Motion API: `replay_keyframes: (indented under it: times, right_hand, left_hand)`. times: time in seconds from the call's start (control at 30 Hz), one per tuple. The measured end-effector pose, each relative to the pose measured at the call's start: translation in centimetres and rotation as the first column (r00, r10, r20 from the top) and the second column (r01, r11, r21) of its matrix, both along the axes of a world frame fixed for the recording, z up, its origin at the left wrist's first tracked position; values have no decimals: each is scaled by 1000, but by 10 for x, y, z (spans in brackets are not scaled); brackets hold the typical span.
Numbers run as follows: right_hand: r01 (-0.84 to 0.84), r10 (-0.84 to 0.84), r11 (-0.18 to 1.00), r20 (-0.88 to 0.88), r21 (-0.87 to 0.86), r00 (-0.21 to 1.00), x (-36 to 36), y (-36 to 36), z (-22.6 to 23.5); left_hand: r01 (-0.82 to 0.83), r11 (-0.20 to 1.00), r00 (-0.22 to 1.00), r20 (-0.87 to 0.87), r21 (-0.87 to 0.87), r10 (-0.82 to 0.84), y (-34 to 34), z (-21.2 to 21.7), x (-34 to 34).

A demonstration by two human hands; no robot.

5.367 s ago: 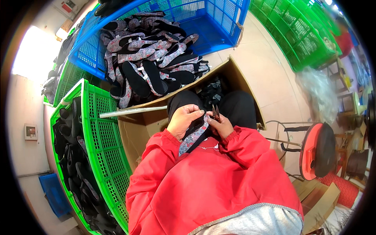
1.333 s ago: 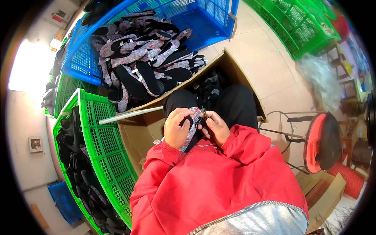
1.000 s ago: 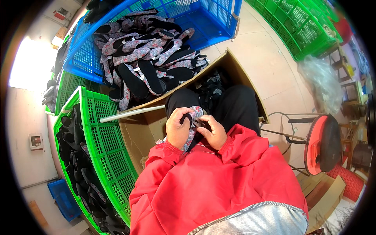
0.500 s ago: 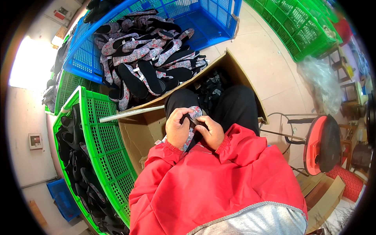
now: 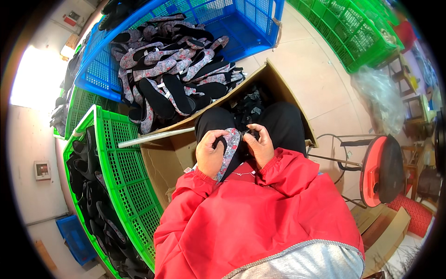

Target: The person sits on the floor and uses scissors to trim loose threads and excess fabric from the edges of black fabric items. They pick up items from a blue crate, cut the edges, and place the finished items into a green crate.

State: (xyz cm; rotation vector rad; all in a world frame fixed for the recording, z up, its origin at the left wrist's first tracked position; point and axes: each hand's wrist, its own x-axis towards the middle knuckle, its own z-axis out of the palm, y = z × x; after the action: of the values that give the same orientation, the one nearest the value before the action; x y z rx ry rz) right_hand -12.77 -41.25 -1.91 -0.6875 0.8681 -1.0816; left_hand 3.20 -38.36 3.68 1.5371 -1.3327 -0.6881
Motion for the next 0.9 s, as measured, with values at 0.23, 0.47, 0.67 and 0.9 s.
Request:
replay_keyframes:
  times: [0.23,0.47,0.67,0.9]
  right_hand:
    - [-170,108,970,-318,-174,942,6,-7,7]
    - [-346,180,914,-551,-213,815,2,-27,-2]
    - [-10,15,995,-53,96,998,-18,-44,-1]
    - [166,-144,961,-115,223,983,-33,-57,6]
  left_hand:
    - [-28,992,995,-88,125,40,1,2,2]
    - [-1,987,995,-97,160,16,0,0,4]
    - [10,983,920,-386,185,63,1,-16,10]
    - [81,968,808,-585,235,74,0,-15,18]
